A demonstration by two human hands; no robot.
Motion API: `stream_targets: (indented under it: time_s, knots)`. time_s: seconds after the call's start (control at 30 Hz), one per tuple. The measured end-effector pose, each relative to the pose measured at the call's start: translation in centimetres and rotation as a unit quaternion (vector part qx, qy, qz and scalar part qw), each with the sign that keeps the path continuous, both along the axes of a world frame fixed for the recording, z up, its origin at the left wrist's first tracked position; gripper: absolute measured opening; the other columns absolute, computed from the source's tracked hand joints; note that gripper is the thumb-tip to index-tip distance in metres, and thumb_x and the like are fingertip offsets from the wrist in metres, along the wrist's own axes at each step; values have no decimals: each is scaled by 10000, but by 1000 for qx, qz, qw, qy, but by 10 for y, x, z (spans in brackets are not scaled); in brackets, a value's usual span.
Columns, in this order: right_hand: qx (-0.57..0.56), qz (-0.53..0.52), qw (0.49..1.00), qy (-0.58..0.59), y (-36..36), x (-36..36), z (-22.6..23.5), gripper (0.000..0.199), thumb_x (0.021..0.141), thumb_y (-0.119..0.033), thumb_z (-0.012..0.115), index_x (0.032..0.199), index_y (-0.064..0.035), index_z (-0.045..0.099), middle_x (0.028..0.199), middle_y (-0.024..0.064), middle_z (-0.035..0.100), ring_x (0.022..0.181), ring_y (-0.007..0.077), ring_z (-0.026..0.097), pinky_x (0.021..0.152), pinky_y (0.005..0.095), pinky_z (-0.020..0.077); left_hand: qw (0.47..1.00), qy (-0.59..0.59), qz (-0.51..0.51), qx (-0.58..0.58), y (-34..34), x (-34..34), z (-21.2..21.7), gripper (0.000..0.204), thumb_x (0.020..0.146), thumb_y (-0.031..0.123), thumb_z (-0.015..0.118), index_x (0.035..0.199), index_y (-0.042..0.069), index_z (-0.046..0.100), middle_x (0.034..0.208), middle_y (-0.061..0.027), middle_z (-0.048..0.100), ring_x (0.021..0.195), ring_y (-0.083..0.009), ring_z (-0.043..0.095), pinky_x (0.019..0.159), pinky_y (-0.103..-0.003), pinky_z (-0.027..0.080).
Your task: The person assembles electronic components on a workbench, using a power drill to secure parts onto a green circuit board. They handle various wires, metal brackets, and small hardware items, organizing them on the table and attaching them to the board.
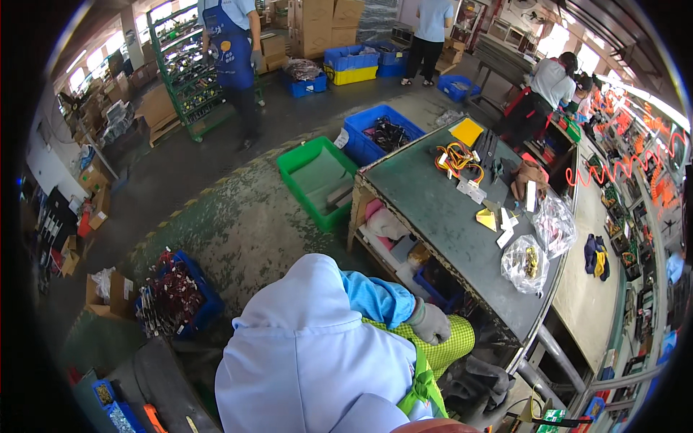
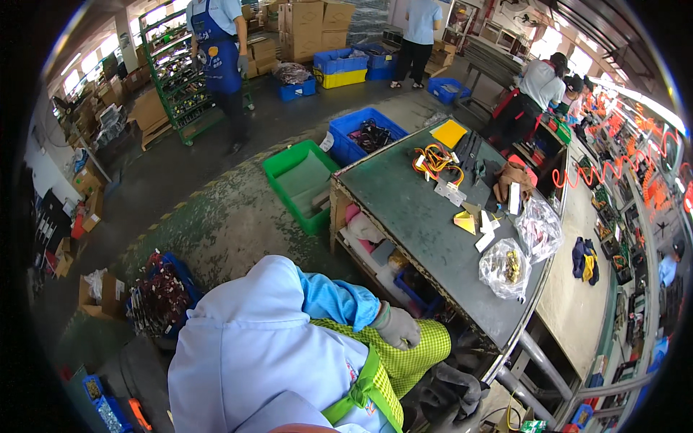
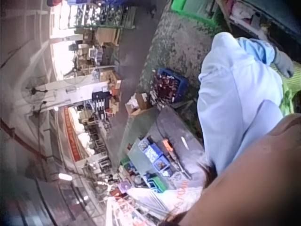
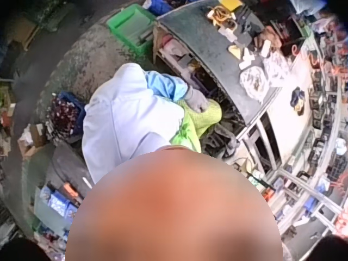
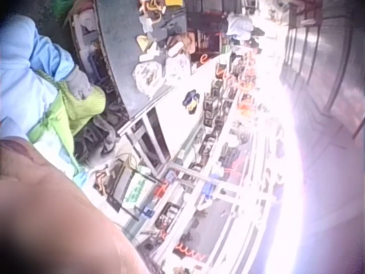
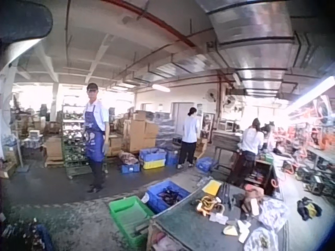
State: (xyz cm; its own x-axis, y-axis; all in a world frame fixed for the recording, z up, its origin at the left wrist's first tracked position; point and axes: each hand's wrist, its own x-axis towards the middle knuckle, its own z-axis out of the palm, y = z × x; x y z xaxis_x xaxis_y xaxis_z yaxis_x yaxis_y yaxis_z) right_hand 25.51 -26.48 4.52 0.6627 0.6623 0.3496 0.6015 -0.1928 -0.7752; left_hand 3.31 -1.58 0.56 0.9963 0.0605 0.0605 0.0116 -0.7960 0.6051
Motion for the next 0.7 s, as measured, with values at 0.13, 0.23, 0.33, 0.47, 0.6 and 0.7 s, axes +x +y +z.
stream_targets:
  time_s: [0.13,0.23,0.33,0.47,0.6,0.7]
  knots:
    - [15,-57,997,-48,-25,-9,3,508,867,-211,637,1303,-3,480,1265,170,543,1162,280,504,1026,360,347,998,33,-57,9,-8,23,2,228,837,291,575,964,110,630,955,-118,621,900,-325,599,759,-438,479]
    - [108,-93,987,68,0,-52,41,482,890,-279,619,1260,4,495,1179,122,592,1041,216,557,942,333,424,994,-15,-105,-17,-1,44,14,286,812,287,602,1024,97,628,966,-135,629,927,-334,600,782,-440,482]
    - [151,-115,974,124,-19,-52,45,450,821,-165,611,1233,-11,518,1164,135,579,1055,245,553,930,352,431,989,-56,-138,-26,-11,88,36,295,823,241,612,1063,70,621,1013,-148,627,958,-334,596,834,-422,482]
    - [48,-192,980,-4,-83,-71,37,516,683,-3,610,1194,-30,545,1143,186,556,1083,349,542,940,389,432,961,-147,-216,-90,-55,170,61,272,808,132,661,1062,46,613,985,-153,622,926,-313,613,813,-366,506]
    - [32,-326,945,-8,-139,-101,30,569,621,54,618,1180,-36,556,1110,171,555,1052,325,569,897,368,466,940,-140,-231,-210,-120,226,62,256,824,103,647,1062,22,601,986,-148,624,904,-292,633,807,-342,503]
    - [51,-423,904,14,-178,-128,34,544,652,68,611,1184,-26,549,1114,148,560,1052,285,573,903,354,467,915,-193,-304,-181,-173,255,67,244,832,105,638,1059,23,604,975,-148,619,899,-288,627,777,-340,503]
